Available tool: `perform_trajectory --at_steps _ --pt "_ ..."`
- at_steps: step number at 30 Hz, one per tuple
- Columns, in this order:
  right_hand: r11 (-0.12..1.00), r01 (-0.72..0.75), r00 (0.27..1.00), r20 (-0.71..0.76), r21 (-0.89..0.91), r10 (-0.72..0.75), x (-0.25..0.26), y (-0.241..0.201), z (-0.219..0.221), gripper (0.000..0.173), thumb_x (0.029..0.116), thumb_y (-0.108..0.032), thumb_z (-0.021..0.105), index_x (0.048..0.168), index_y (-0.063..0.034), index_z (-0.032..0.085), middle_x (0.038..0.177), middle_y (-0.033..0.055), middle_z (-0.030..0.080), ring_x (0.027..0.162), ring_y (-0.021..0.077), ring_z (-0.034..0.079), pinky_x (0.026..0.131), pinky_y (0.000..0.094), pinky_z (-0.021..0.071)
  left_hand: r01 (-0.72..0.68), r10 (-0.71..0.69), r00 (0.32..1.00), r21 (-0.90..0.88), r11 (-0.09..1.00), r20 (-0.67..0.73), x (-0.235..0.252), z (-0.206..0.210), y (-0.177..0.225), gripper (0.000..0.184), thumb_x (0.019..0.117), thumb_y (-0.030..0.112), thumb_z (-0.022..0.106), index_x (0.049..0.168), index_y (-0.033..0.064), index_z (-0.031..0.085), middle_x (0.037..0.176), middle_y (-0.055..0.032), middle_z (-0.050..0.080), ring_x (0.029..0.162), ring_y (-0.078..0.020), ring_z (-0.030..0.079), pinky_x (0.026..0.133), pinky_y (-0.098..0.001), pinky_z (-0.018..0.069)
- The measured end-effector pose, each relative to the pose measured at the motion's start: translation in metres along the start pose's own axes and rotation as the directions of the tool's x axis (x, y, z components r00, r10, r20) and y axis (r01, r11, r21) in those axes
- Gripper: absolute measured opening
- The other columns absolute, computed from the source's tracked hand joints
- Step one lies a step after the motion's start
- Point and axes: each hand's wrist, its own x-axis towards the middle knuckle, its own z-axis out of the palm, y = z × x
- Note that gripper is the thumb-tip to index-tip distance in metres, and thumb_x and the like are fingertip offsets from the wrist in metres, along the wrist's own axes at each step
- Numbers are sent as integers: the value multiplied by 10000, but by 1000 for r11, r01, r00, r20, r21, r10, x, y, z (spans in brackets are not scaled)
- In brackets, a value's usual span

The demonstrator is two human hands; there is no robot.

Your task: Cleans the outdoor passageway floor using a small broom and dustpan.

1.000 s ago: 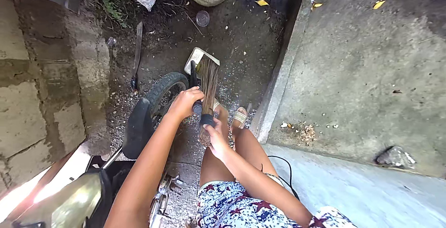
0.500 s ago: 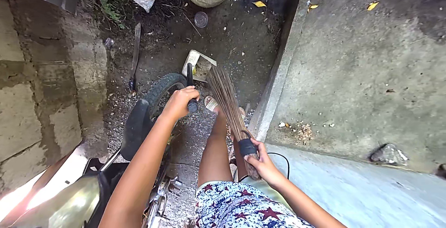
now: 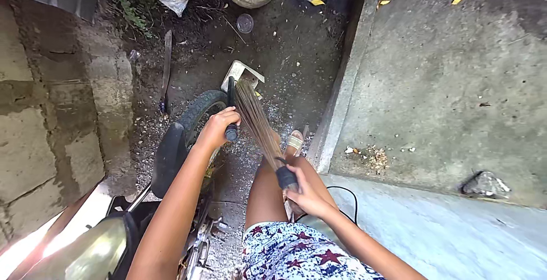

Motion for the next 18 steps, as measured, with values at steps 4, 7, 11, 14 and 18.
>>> perform_trajectory --at_steps 4,7,11,14,18 --pt "997 -3 996 -84 -75 -3 -28 18 -19 825 778 -90 672 1513 54 325 1478 271 435 1319 302 516 1075 397 458 1 -1 1000 28 1000 2 1 -2 7 178 704 -202 686 798 -51 688 945 -181 755 1116 -369 707 1126 -495 462" --pt "994 -78 992 -108 -74 70 2 -3 -5 823 834 -71 715 1527 67 293 1505 308 393 1367 360 466 1119 434 421 13 -19 997 72 997 76 4 1 16 197 696 -202 722 808 -40 702 955 -170 761 1117 -369 707 1098 -504 482" --pt "985 -79 996 21 -156 83 67 -28 45 842 827 -86 761 1527 36 308 1501 319 393 1365 401 468 1108 482 438 14 -35 987 133 991 155 4 16 7 215 691 -191 759 826 -29 715 983 -147 767 1135 -342 703 1101 -481 480" --pt "990 -38 994 96 -133 51 68 -31 61 846 840 -71 738 1546 16 279 1556 285 330 1407 361 419 1132 432 407 13 -25 992 93 996 120 -6 18 1 205 695 -205 731 813 -40 706 979 -155 764 1149 -358 693 1110 -487 472" --pt "987 18 998 64 -158 -8 34 -7 20 851 819 -76 727 1544 37 296 1520 299 374 1371 371 460 1113 450 434 29 -33 995 49 998 90 -17 5 -2 157 748 -201 683 815 -60 699 1017 -180 758 1216 -383 657 1122 -501 460"
